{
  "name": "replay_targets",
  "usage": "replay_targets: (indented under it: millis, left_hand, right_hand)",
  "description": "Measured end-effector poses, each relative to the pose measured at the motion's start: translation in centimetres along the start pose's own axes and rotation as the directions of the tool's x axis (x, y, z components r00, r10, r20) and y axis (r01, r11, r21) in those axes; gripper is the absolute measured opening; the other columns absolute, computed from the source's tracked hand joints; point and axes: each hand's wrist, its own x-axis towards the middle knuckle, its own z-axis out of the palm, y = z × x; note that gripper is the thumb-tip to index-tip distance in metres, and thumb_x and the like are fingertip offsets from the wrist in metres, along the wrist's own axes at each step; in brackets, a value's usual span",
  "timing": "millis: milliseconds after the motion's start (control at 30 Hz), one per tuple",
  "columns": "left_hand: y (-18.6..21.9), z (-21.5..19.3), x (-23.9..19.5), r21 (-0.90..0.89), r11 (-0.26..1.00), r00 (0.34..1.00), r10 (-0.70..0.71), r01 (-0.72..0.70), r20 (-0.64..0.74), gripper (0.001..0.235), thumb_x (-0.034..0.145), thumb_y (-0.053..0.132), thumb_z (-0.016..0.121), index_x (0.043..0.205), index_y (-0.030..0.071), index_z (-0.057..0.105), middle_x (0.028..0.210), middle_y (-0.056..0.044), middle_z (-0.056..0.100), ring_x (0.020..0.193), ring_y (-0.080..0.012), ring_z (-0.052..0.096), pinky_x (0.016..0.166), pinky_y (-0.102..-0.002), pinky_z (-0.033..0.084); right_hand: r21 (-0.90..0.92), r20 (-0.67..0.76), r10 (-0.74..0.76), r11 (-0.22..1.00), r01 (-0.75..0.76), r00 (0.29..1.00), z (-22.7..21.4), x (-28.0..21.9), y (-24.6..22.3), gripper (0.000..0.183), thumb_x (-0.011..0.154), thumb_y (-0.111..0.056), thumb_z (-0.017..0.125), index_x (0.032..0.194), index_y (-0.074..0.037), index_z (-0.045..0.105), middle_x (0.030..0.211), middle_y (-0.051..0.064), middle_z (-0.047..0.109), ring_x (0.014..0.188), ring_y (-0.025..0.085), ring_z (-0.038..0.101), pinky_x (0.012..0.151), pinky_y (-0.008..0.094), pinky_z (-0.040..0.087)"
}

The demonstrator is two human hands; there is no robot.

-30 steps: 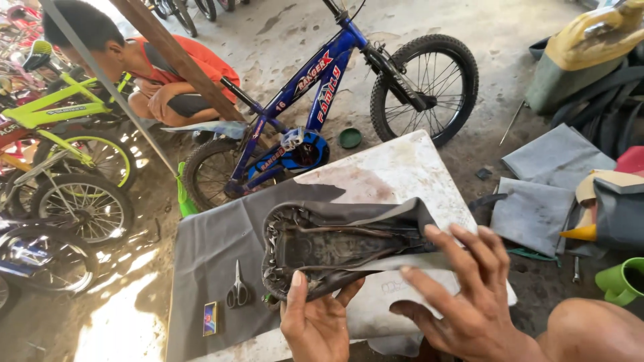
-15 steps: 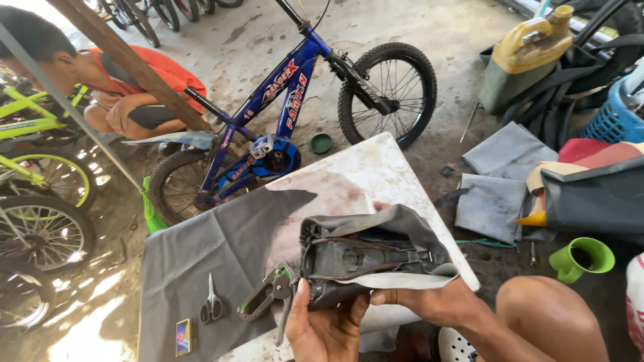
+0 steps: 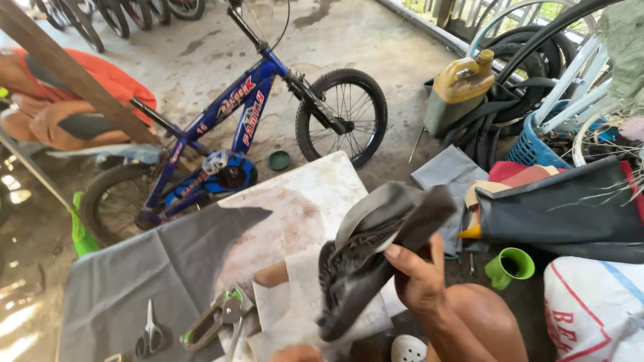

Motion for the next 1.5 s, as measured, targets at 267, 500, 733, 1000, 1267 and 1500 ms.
replay_targets:
  millis: [267, 500, 733, 1000, 1267, 1500]
  left_hand:
    - [25.0, 9.1, 11.4, 0.34, 0.918, 0.978, 0.179, -0.206, 0.107, 0.065, 0.063, 0.032, 0.098, 0.109, 0.001, 0.064, 0.14, -0.026, 0.052, 0.128, -0.0417, 0.051, 0.099, -0.047, 0.045]
    - [22.1, 8.7, 12.1, -0.097, 0.947, 0.94, -0.286, 0.307, 0.186, 0.083, 0.061, 0.024, 0.093, 0.131, 0.0, 0.056, 0.117, -0.021, 0.059, 0.104, -0.028, 0.064, 0.093, -0.038, 0.055]
    - [18.7, 8.7, 12.3, -0.363, 0.772, 0.845, -0.41, 0.522, 0.343, 0.087, 0.06, 0.022, 0.094, 0.135, 0.0, 0.056, 0.123, -0.019, 0.066, 0.112, -0.0253, 0.066, 0.099, -0.038, 0.054]
    - [17.2, 7.8, 11.6, -0.49, 0.818, 0.945, -0.188, 0.302, 0.268, 0.049, 0.071, 0.031, 0.096, 0.097, -0.003, 0.071, 0.149, -0.01, 0.056, 0.135, -0.0309, 0.056, 0.103, -0.045, 0.051]
    - [20.0, 7.9, 12.2, -0.528, 0.774, 0.934, -0.239, 0.349, 0.267, 0.035, 0.083, 0.026, 0.083, 0.097, -0.006, 0.078, 0.141, -0.014, 0.061, 0.128, -0.0289, 0.056, 0.108, -0.046, 0.045]
    - [17.2, 8.5, 12.5, -0.611, 0.685, 0.915, -0.343, 0.397, 0.211, 0.027, 0.09, 0.011, 0.071, 0.107, -0.011, 0.074, 0.134, -0.018, 0.069, 0.116, -0.0239, 0.065, 0.106, -0.04, 0.048]
  right_hand:
    - [-0.433, -0.041, 0.467, 0.788, -0.437, 0.883, 6.6, -2.3, -0.8, 0.049, 0.069, -0.013, 0.077, 0.115, -0.003, 0.066, 0.093, 0.006, 0.071, 0.081, 0.016, 0.066, 0.073, 0.033, 0.056]
    - [-0.508, 0.131, 0.3, 0.839, -0.196, 0.945, 6.0, -2.4, -0.9, 0.053, 0.074, -0.016, 0.082, 0.118, -0.001, 0.057, 0.098, 0.009, 0.066, 0.088, 0.014, 0.062, 0.075, 0.032, 0.055]
    - [-0.67, 0.084, 0.319, 0.719, -0.184, 0.944, 6.5, -1.9, -0.1, 0.072, 0.065, -0.024, 0.083, 0.127, -0.007, 0.05, 0.1, 0.011, 0.071, 0.089, 0.017, 0.068, 0.077, 0.034, 0.058]
    - [-0.793, 0.264, -0.022, 0.565, 0.23, 0.964, 6.1, -1.7, 1.6, 0.068, 0.069, -0.029, 0.087, 0.122, -0.002, 0.054, 0.102, 0.019, 0.067, 0.089, 0.033, 0.071, 0.076, 0.038, 0.056]
    - [-0.767, 0.363, -0.346, 0.417, 0.488, 0.865, 6.3, -1.9, 3.1, 0.056, 0.065, -0.017, 0.088, 0.109, -0.004, 0.054, 0.105, 0.016, 0.061, 0.092, 0.032, 0.062, 0.08, 0.041, 0.05]
    - [-0.631, 0.148, -0.037, 0.766, 0.123, 0.988, 5.6, -2.1, 5.2, 0.064, 0.069, -0.012, 0.091, 0.117, -0.005, 0.048, 0.111, 0.011, 0.063, 0.099, 0.019, 0.067, 0.083, 0.034, 0.057]
